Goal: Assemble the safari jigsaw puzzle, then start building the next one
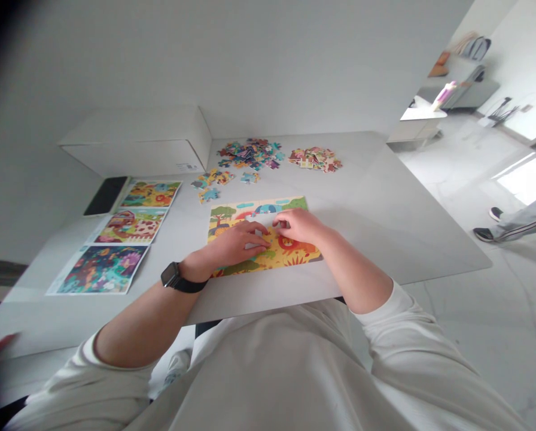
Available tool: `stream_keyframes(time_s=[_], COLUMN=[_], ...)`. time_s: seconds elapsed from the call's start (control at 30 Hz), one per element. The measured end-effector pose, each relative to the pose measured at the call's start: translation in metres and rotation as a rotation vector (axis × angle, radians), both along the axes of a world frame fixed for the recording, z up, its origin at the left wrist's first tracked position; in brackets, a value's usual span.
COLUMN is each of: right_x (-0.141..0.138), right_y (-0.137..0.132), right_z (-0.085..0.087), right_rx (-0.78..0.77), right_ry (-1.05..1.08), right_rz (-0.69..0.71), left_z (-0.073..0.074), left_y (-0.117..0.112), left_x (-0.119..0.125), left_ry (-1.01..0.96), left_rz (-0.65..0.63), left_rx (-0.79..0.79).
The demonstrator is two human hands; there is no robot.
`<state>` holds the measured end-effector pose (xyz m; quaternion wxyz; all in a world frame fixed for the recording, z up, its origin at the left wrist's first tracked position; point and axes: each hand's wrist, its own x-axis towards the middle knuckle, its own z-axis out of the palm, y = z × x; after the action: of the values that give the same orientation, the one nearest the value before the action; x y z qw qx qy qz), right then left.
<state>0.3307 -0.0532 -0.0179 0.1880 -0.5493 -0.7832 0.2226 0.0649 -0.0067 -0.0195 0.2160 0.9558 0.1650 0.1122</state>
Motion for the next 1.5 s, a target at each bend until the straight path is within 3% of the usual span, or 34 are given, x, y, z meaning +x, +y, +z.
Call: stream_keyframes(time_s=[0.27, 0.4, 0.53, 0.67, 0.77, 0.83, 1.0, 1.1, 1.33, 1.5], right_x=[0.002, 0.003, 0.002, 0.001, 0.001, 0.001, 0.001, 0.001, 0.001, 0.0], right_y=[0.0, 0.0, 0.0, -0.001, -0.001, -0.001, -0.002, -0.001, -0.001, -0.002], right_z=[-0.002, -0.004, -0.008, -0.008, -0.008, -0.007, -0.005, -0.004, -0.004, -0.002], right_rx=[0.012, 0.045, 0.02, 0.013, 0.002, -0.001, 0.009, -0.008, -0.023, -0.018], right_ry=[-0.011, -0.009, -0.042, -0.022, -0.021, -0.017, -0.016, -0.008, -0.005, -0.002], right_rz=[0.06, 0.07, 0.082, 0.079, 0.068, 0.069, 0.063, 0.059, 0.055, 0.04], left_z=[0.001, 0.006, 0.014, 0.02, 0.016, 0.008, -0.016, -0.022, -0.019, -0.013], left_y=[0.001, 0.005, 0.02, 0.049, 0.074, 0.087, 0.101, 0.102, 0.098, 0.097], left_x=[-0.002, -0.005, -0.019, -0.049, -0.069, -0.077, -0.076, -0.076, -0.088, -0.085], left_ry=[-0.063, -0.123, -0.184, -0.23, -0.209, -0.16, 0.031, 0.08, 0.028, 0.067], left_rz=[0.003, 0.075, 0.264, 0.552, 0.791, 0.865, 0.903, 0.93, 1.054, 1.016], left_rx=[-0.036, 0.002, 0.068, 0.091, 0.132, 0.146, 0.148, 0.15, 0.169, 0.096])
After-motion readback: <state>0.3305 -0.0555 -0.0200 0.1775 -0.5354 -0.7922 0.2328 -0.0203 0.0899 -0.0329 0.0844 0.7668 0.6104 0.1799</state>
